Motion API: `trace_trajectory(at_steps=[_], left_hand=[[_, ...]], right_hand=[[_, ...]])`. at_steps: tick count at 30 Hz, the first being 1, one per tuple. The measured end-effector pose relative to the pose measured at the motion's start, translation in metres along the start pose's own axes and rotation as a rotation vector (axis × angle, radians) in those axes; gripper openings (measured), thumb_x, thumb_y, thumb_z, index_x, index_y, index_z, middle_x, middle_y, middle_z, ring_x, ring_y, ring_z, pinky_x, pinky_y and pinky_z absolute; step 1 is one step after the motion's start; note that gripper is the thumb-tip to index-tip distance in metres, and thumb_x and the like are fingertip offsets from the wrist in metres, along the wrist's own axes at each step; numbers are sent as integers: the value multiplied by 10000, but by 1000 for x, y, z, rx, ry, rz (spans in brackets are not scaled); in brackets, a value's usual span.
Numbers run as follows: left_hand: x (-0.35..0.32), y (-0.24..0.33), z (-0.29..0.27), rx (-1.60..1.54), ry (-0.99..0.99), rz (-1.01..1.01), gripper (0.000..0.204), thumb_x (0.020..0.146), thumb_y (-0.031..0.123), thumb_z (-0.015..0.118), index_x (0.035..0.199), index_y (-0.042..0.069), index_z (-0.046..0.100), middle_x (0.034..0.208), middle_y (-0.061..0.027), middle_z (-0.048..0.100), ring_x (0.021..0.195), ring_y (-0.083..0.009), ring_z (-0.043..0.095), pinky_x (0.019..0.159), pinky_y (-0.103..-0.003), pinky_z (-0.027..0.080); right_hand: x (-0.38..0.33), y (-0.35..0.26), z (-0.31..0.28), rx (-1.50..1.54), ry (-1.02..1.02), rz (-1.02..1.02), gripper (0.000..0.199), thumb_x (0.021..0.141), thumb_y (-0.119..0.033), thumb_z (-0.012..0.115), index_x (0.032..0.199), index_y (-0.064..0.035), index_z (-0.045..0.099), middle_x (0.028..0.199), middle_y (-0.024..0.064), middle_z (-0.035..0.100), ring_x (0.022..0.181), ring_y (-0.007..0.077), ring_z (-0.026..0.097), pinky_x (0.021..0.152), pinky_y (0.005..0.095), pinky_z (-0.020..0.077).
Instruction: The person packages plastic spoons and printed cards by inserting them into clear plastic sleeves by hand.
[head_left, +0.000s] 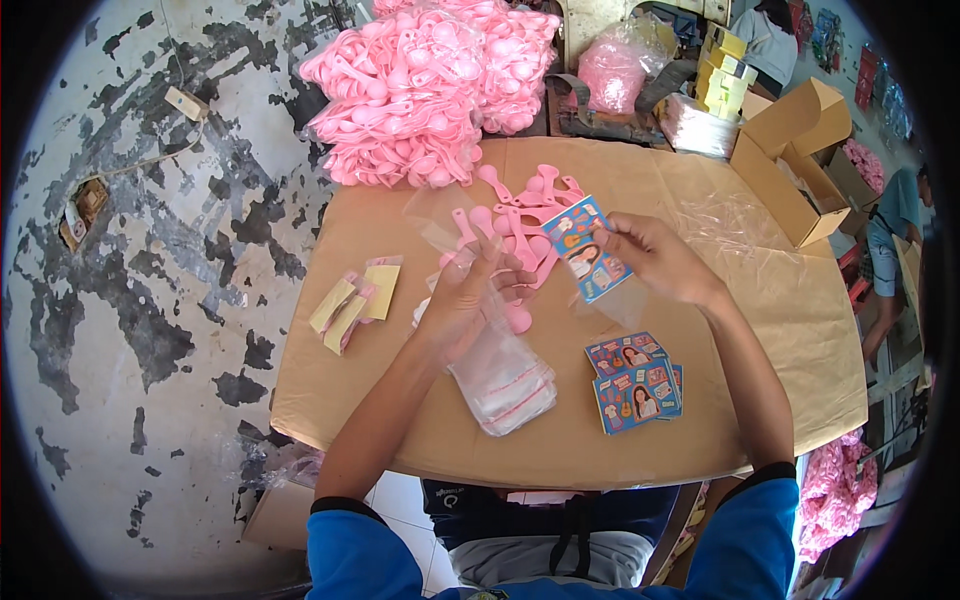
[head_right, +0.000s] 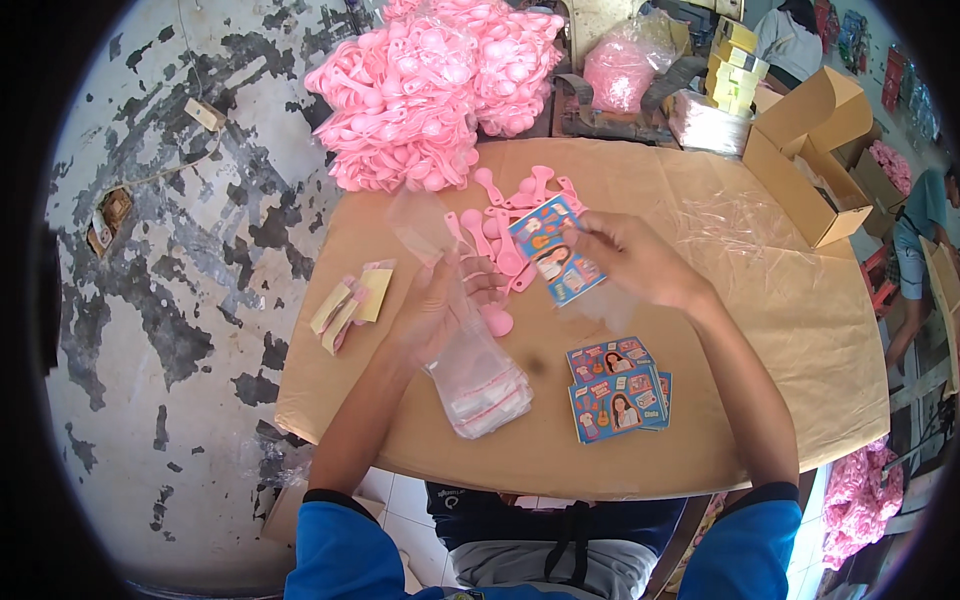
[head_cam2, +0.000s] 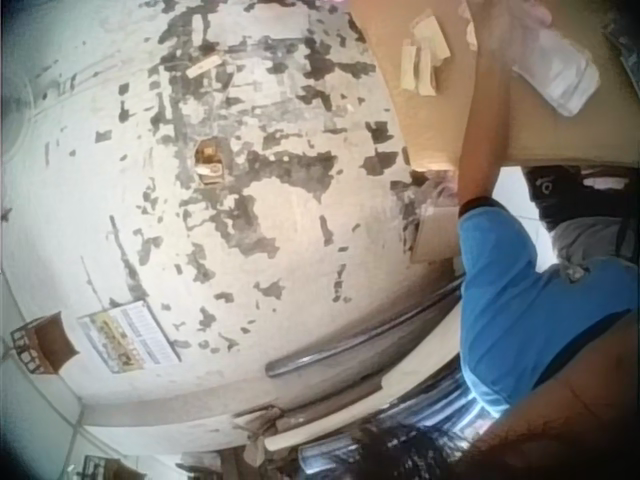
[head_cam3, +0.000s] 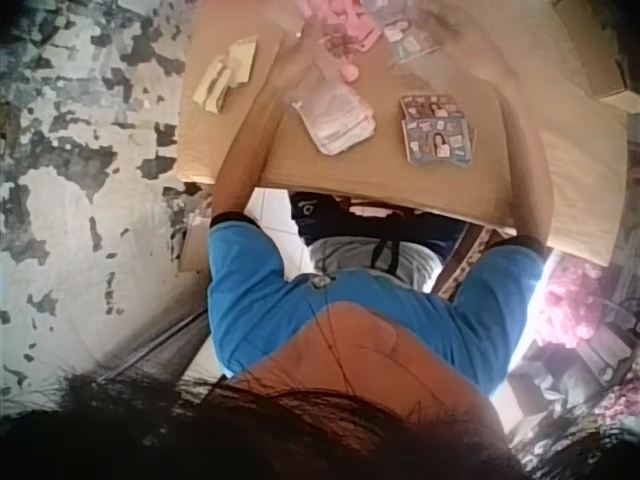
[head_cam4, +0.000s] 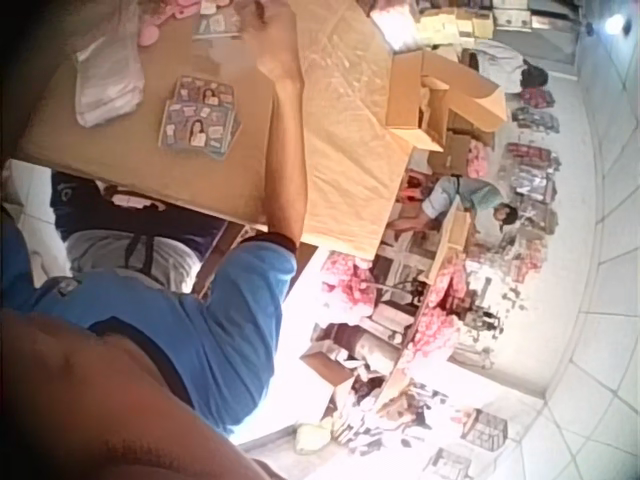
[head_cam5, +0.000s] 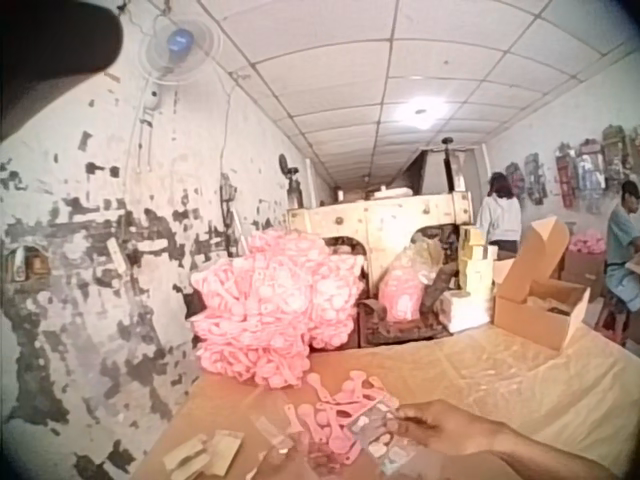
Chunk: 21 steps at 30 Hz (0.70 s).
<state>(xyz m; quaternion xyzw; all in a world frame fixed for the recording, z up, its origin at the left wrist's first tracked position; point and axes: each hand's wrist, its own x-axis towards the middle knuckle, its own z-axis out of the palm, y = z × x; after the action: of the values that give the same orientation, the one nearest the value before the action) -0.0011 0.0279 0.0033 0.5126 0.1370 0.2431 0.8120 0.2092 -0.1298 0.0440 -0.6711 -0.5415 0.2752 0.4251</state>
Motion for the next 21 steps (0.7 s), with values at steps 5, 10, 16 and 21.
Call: trace_trajectory(at_steps=[5, 10, 16, 21], left_hand=[[1, 0, 5, -91, -63, -52, 409, 1007, 297, 518, 1280, -1, 454, 1117, -109, 611, 949, -198, 637, 800, -336, 538], [0, -5, 0, -65, -27, -2, 428, 1011, 245, 505, 1348, -8, 428, 1096, -114, 628, 978, -198, 639, 852, -335, 545], [3, -7, 5, 34, 110, 126, 338, 955, 167, 612, 1235, -7, 537, 1030, -95, 646, 937, -176, 644, 850, -318, 552], [5, -12, -7, -5, 183, 224, 245, 926, 178, 659, 1086, -5, 620, 982, -86, 677, 911, -174, 669, 843, -307, 565]], right_hand=[[-4, -22, 17, 125, 2, -80, 288, 1029, -280, 478, 1077, -17, 588, 799, -1, 598, 672, 53, 569, 541, 229, 462], [-2, -19, 15, 175, 87, 68, 243, 1029, -255, 472, 1134, -44, 530, 796, 27, 597, 581, 84, 623, 439, 213, 444], [2, 6, 20, 2, 42, -4, 224, 993, -142, 509, 1170, -6, 533, 748, 58, 602, 546, 106, 614, 458, 257, 469], [2, 10, 29, 82, -61, -49, 183, 1001, -145, 521, 1140, -27, 532, 748, 5, 572, 586, 73, 598, 496, 235, 474]])
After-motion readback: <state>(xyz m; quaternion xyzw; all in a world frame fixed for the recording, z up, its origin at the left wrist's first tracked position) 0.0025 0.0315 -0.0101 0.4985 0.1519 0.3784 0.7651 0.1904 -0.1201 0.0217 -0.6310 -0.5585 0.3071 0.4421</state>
